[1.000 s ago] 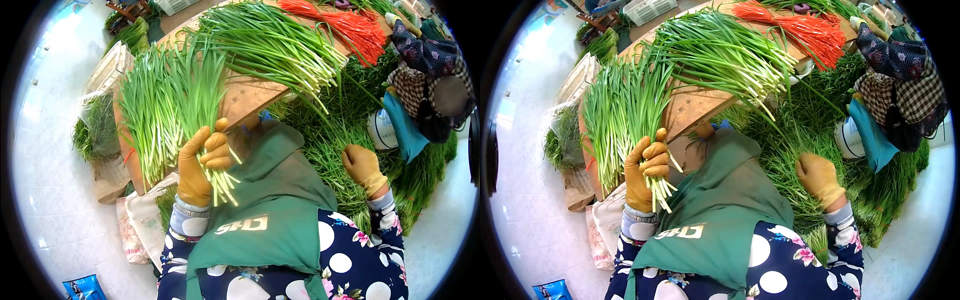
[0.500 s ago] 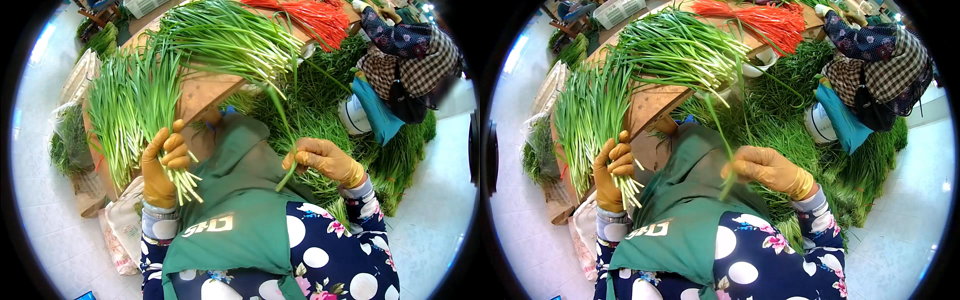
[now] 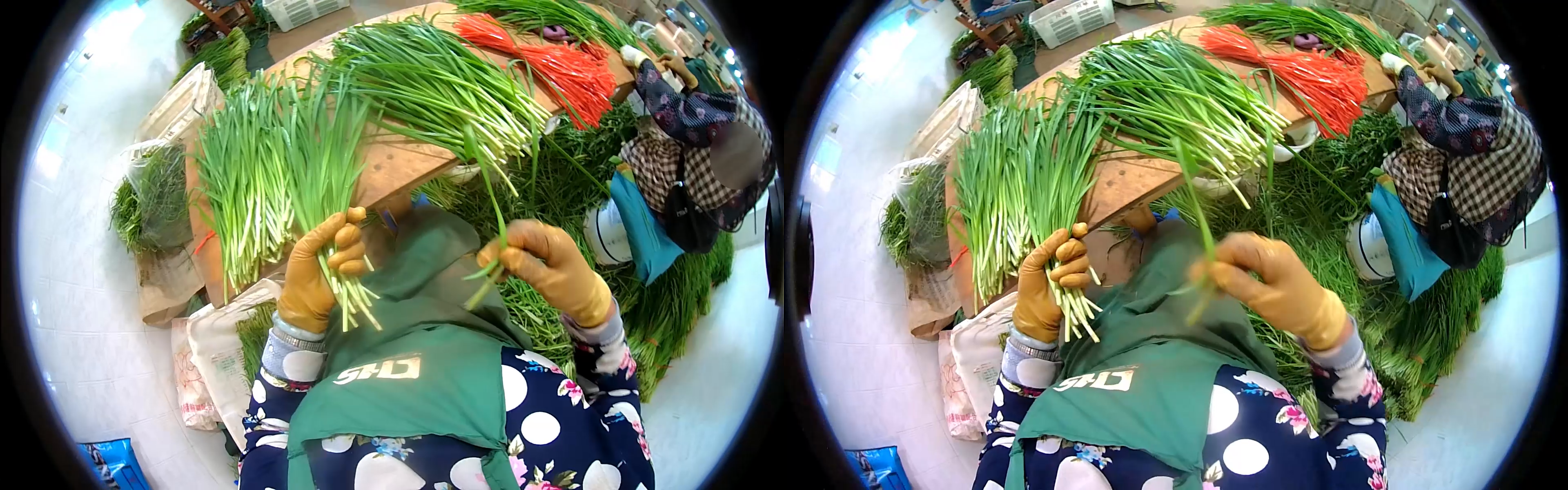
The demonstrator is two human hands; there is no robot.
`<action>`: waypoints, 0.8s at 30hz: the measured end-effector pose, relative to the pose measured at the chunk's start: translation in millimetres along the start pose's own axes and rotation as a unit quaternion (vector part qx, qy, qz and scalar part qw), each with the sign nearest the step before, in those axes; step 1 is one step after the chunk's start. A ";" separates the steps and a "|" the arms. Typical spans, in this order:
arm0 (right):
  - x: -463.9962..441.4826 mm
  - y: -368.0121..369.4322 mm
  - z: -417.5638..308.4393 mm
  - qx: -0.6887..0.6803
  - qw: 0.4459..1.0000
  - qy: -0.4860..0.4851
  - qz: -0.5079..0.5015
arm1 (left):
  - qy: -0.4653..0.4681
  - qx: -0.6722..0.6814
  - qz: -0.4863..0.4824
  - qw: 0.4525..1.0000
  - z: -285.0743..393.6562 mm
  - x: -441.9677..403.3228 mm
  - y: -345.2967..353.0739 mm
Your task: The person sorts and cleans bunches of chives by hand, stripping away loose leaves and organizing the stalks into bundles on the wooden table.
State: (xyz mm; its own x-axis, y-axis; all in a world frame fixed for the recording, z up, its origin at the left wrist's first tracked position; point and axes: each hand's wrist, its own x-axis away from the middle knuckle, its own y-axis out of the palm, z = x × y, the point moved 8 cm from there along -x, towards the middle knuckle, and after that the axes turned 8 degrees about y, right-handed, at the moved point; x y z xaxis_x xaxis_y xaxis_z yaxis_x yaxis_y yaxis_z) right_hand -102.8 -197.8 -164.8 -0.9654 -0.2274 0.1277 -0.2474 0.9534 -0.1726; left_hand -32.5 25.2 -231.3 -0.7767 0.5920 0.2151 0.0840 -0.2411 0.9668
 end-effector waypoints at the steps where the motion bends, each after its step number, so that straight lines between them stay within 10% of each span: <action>1: 5.3 -7.2 -6.2 0.163 0.983 -0.078 0.026 | 0.007 0.000 -0.001 1.000 4.4 0.4 0.5; 5: 49.0 -54.7 87.2 0.517 0.843 0.116 0.096 | -0.042 0.082 -0.079 0.993 8.6 3.5 17.7; 7: 92.4 -90.8 198.2 0.612 0.636 0.470 0.009 | -0.062 0.122 -0.098 0.986 7.1 5.2 26.1; 14: -46.4 57.0 18.1 0.250 0.958 -0.122 0.070 | -0.049 0.092 -0.079 0.991 -1.4 -0.3 31.2; 16: -88.2 106.5 36.5 -0.138 0.975 0.104 -0.136 | -0.041 0.084 -0.079 0.992 -3.6 -0.9 32.7; 19: -116.1 138.3 53.4 -0.306 0.915 0.135 -0.227 | -0.040 0.074 -0.091 0.992 -0.7 -0.4 31.3; 24: -82.4 88.3 51.8 -0.273 0.938 0.104 -0.189 | -0.013 0.029 -0.109 0.994 13.1 9.9 55.6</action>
State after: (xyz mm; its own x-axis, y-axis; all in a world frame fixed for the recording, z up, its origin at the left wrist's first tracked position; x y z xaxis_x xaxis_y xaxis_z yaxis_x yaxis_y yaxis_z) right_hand -49.4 -105.2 -241.1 -0.7669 -0.5794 0.2759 -0.4348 0.7854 0.4407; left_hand -27.4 27.7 -173.6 -0.7642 0.6449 0.0024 -0.0486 -0.0613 0.9969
